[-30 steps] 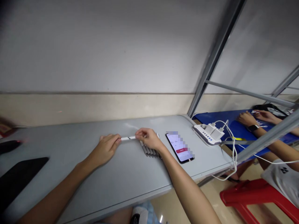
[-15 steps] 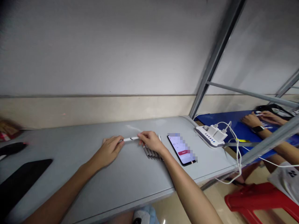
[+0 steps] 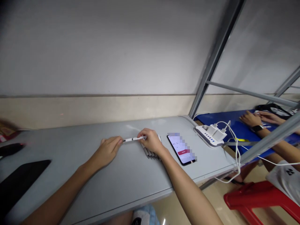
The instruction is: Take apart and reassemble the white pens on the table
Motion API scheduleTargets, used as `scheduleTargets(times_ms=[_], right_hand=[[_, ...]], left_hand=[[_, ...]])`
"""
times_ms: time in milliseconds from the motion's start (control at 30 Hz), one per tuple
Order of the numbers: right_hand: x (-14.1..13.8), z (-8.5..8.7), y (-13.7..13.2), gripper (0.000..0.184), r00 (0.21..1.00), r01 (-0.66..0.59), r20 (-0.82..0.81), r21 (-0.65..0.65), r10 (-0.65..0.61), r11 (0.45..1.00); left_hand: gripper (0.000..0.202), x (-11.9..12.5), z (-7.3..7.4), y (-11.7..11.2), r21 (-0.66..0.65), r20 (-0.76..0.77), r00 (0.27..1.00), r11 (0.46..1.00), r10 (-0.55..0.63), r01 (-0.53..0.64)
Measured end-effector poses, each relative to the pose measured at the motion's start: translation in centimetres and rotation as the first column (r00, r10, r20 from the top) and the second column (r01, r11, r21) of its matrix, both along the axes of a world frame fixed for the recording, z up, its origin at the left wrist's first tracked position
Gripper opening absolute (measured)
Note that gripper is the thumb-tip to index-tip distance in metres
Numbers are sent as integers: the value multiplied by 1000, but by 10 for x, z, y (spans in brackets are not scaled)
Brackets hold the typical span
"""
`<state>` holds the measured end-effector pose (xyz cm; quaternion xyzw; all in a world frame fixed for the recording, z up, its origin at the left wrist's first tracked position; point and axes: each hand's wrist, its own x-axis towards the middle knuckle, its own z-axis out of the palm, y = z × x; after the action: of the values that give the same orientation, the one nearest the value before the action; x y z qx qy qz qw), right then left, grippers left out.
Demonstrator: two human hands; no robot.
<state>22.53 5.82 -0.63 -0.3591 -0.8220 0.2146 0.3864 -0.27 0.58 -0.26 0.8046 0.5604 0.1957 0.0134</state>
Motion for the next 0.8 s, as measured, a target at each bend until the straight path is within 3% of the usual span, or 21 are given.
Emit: scheduleTargets(times_ms=[167, 400, 800], right_hand=[[6, -2, 5, 18, 992, 72, 96, 118, -83, 990], [20, -1, 13, 21, 972, 143, 162, 179, -172, 973], [4, -4, 4, 22, 994, -18, 108, 188, -3, 982]], left_hand=[[35, -3, -1, 1, -9, 33, 999, 1000, -8, 9], [34, -8, -7, 5, 38, 63, 998, 999, -27, 24], [31, 0, -9, 1, -12, 99, 995, 999, -30, 31]])
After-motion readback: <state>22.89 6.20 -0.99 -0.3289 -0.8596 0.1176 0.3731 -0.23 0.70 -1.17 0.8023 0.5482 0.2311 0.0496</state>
